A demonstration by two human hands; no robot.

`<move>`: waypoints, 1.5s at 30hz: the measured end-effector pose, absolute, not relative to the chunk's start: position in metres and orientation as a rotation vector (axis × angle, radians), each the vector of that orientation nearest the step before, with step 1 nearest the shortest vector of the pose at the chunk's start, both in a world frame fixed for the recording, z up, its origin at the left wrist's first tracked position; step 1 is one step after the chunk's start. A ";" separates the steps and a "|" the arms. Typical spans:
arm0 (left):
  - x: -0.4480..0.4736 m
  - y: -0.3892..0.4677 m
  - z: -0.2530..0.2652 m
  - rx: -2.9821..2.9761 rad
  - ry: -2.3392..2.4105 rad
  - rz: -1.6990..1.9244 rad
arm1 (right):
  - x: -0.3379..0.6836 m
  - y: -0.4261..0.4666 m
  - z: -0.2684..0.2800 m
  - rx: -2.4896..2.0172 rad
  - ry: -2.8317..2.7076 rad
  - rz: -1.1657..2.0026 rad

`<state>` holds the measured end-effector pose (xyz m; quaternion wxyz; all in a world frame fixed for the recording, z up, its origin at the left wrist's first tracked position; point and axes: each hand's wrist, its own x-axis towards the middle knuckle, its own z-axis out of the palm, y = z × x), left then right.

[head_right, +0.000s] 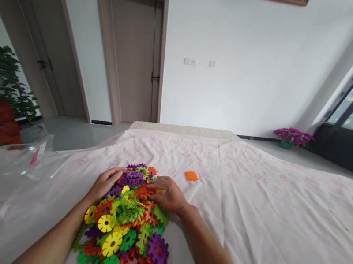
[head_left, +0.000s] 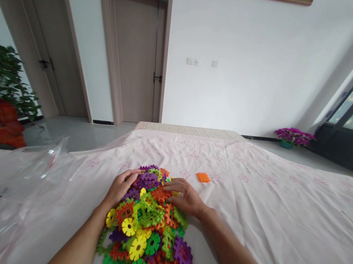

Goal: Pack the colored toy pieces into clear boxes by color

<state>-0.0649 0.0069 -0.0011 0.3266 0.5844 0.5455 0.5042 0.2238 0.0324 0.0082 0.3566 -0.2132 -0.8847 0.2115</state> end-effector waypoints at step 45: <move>-0.067 0.008 -0.005 1.559 1.450 1.317 | 0.310 0.071 -0.010 -1.764 -1.773 -0.057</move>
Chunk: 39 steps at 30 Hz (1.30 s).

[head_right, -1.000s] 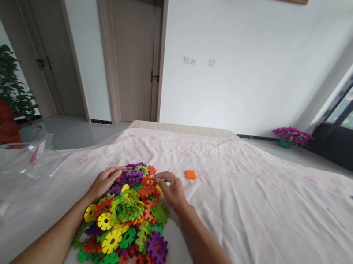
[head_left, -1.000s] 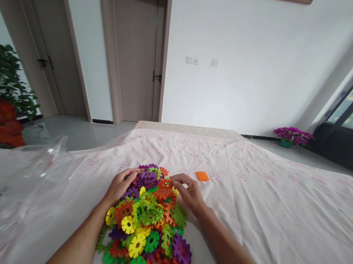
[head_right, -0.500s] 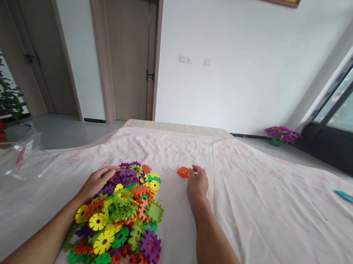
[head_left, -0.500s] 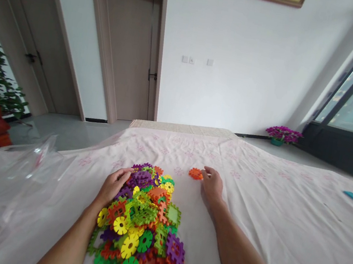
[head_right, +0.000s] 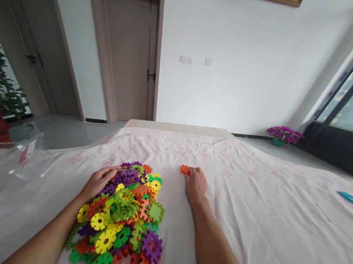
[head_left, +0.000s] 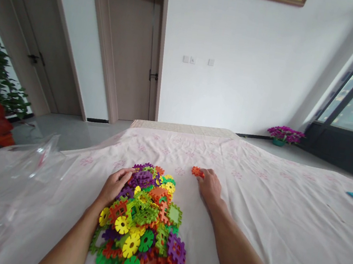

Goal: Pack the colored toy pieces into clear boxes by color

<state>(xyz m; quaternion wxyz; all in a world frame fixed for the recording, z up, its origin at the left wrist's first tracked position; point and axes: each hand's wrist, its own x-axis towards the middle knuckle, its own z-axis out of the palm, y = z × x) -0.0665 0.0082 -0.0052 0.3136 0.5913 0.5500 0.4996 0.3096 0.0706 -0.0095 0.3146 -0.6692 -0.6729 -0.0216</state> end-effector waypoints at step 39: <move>-0.066 0.009 -0.005 1.568 1.456 1.323 | 0.216 0.022 0.010 -0.697 -2.129 0.474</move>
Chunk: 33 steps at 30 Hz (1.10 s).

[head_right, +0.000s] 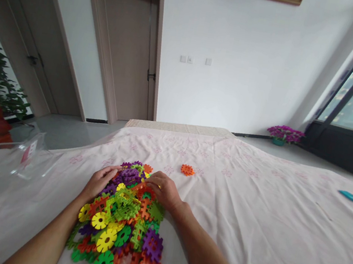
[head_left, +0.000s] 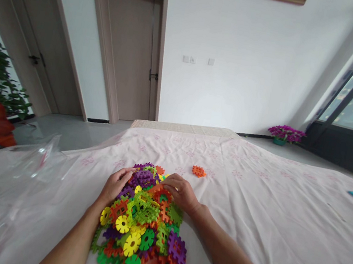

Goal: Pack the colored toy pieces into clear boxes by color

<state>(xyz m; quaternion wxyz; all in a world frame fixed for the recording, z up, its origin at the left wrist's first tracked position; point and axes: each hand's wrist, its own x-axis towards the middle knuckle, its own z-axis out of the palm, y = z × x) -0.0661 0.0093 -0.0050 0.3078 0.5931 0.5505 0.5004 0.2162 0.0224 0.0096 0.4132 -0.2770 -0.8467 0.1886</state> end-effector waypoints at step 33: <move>-0.066 0.008 -0.004 1.562 1.467 1.305 | 0.273 0.060 0.001 -1.187 -1.869 0.713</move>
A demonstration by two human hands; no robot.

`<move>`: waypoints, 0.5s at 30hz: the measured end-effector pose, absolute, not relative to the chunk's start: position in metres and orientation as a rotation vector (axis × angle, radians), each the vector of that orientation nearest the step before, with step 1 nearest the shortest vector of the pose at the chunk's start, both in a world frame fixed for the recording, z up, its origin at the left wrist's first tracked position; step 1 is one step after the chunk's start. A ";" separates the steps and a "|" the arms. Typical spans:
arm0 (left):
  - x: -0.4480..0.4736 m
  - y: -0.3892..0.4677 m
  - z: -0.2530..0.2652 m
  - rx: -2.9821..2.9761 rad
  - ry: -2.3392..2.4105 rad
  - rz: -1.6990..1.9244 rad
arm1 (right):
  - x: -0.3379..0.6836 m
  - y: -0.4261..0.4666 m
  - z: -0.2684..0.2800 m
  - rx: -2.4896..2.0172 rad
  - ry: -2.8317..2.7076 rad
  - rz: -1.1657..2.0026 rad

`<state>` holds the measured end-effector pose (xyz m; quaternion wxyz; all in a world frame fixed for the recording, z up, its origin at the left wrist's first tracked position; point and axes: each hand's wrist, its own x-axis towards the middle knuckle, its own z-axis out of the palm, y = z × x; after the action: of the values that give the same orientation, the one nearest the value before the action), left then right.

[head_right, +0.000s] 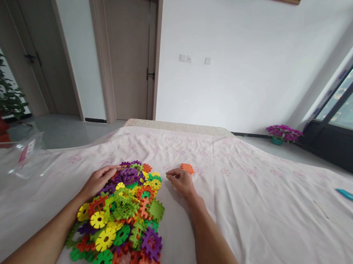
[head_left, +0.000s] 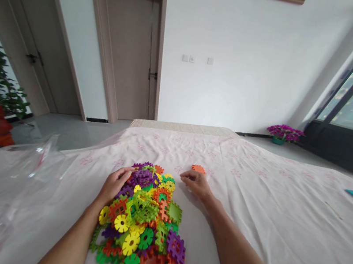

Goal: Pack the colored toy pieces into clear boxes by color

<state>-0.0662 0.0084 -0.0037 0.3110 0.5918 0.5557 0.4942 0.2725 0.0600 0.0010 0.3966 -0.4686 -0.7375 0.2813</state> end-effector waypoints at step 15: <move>-0.068 0.010 -0.006 1.584 1.465 1.312 | 0.231 0.027 0.018 -1.134 -2.064 0.983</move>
<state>-0.0677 0.0101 -0.0065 0.3033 0.5978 0.5529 0.4950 0.2310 0.0271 0.0176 0.2906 -0.4250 -0.7740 0.3686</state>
